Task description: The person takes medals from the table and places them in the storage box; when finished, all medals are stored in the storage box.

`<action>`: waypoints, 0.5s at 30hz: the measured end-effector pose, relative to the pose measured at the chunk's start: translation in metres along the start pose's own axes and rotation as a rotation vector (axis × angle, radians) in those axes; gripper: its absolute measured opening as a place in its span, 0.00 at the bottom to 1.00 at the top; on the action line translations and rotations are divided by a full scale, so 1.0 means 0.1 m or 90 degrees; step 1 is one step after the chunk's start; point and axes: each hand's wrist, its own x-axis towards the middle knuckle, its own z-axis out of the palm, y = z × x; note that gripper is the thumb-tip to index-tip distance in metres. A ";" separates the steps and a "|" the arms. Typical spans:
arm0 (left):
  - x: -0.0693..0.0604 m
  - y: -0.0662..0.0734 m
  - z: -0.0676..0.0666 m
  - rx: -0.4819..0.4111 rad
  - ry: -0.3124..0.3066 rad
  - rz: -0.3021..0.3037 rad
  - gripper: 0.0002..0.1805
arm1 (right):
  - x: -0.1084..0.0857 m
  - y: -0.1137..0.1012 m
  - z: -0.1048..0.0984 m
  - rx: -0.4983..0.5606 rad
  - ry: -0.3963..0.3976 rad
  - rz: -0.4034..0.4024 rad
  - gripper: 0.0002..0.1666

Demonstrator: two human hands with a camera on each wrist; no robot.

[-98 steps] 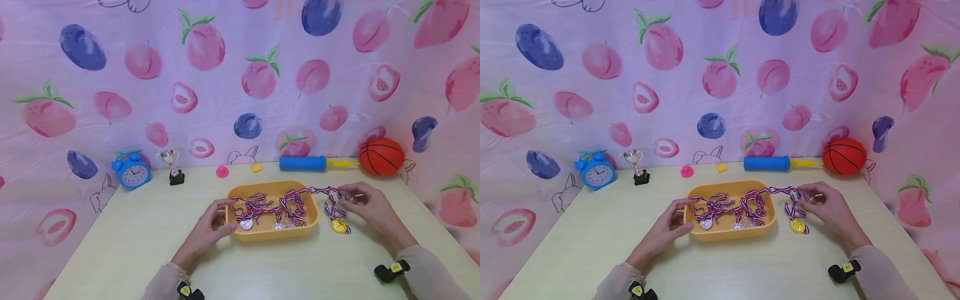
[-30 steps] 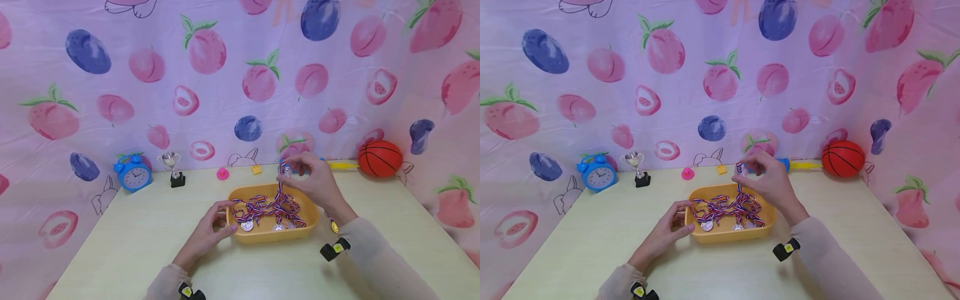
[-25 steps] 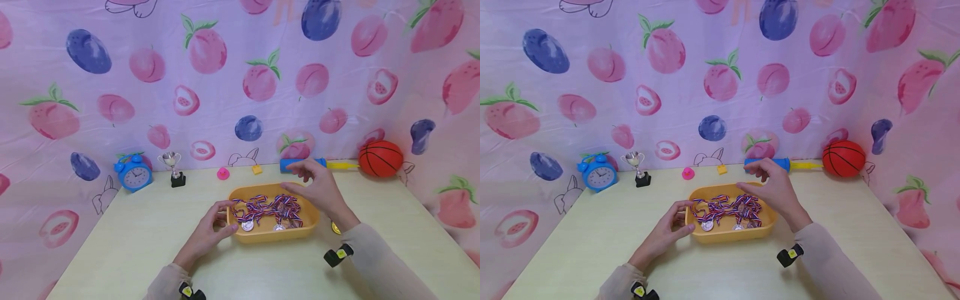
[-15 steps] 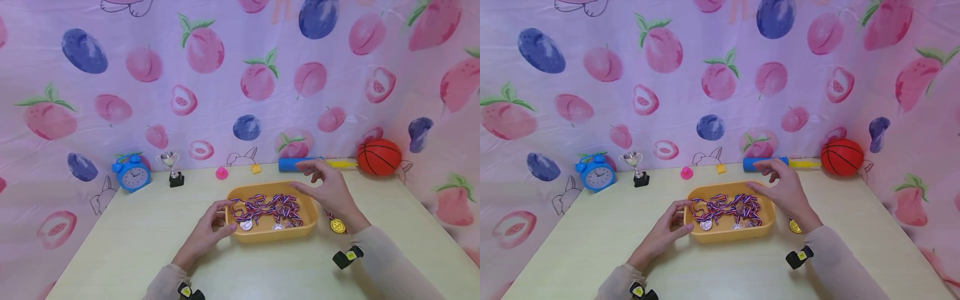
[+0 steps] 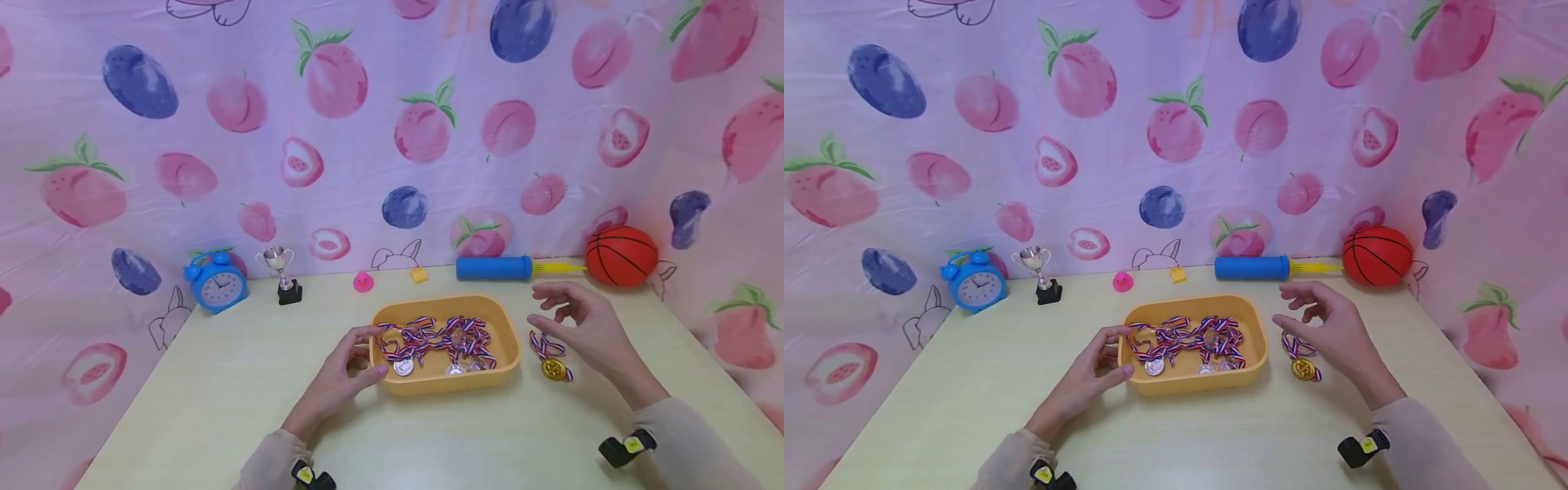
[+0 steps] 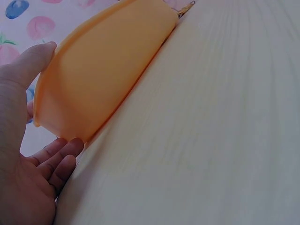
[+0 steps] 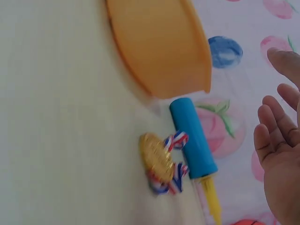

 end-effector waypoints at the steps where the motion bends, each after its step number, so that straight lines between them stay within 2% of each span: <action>1: 0.00 0.00 0.00 0.001 0.000 0.000 0.34 | -0.03 0.04 -0.02 0.003 -0.007 0.000 0.30; 9: -0.01 0.01 0.00 0.005 0.006 -0.003 0.34 | -0.27 0.29 -0.12 0.023 -0.072 0.044 0.29; 15: 0.00 0.01 0.02 0.005 0.007 -0.009 0.33 | -0.36 0.40 -0.17 0.047 -0.109 0.079 0.31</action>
